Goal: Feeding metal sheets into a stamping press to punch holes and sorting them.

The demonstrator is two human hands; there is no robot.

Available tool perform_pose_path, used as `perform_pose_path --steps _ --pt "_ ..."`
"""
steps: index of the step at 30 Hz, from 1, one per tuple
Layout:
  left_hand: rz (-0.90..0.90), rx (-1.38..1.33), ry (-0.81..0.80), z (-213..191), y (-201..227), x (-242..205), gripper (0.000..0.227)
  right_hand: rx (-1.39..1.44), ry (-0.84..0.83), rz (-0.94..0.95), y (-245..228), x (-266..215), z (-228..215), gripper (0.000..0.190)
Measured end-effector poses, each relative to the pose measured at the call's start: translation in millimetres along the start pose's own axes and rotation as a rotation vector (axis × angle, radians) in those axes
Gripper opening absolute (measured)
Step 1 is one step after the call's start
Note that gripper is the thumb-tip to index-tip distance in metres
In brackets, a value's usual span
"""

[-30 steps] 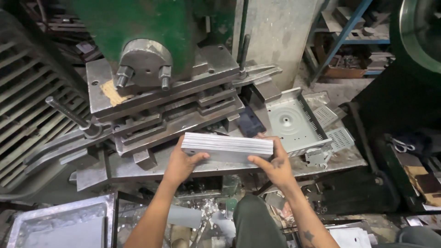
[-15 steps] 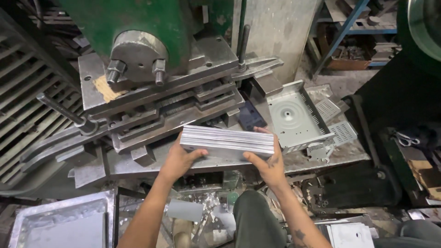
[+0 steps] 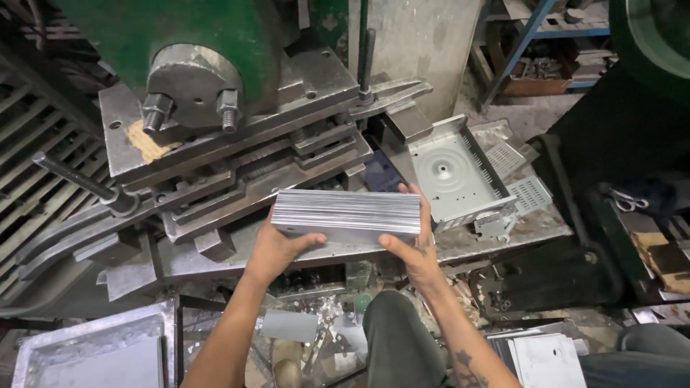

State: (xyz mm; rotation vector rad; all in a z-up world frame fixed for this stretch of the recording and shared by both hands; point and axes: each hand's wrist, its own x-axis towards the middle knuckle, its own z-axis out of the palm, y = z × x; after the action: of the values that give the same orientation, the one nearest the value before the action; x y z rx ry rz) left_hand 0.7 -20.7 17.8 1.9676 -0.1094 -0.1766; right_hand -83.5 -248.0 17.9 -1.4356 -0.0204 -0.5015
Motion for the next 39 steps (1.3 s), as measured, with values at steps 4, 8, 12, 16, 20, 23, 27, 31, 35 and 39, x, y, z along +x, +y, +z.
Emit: perform_pose_path --steps 4,8,12,16,20,23,27,31,35,39 --pt "0.014 -0.021 0.010 3 -2 3 0.105 -0.020 0.018 -0.008 15 1 -2 0.107" --pt "0.010 0.025 0.044 7 -5 6 0.105 -0.201 0.138 0.006 44 -1 -7 0.084" --pt "0.037 0.013 0.081 10 -2 3 0.103 -0.370 0.217 0.029 54 -3 -9 0.068" --pt "0.043 -0.011 0.117 15 -25 11 0.102 -0.379 0.248 0.059 62 -4 -2 0.068" --pt "0.192 0.190 0.173 13 -63 18 0.085 -0.293 0.313 0.126 40 -13 18 0.074" --pt "0.345 0.470 0.175 22 -78 6 0.060 -0.115 0.299 0.023 6 -30 -6 0.060" --pt "0.469 0.934 0.225 30 -58 -27 0.078 0.097 0.292 0.110 -20 -65 -36 0.049" --pt "-0.189 0.654 -0.254 93 49 -101 0.075 0.330 0.630 0.716 -111 -140 -82 0.070" --pt "-0.224 0.890 -0.670 173 41 -142 0.070 0.178 1.086 1.203 -114 -254 -144 0.068" --pt "0.088 0.925 -1.140 250 103 -187 0.071 0.000 1.417 1.381 -133 -327 -179 0.091"
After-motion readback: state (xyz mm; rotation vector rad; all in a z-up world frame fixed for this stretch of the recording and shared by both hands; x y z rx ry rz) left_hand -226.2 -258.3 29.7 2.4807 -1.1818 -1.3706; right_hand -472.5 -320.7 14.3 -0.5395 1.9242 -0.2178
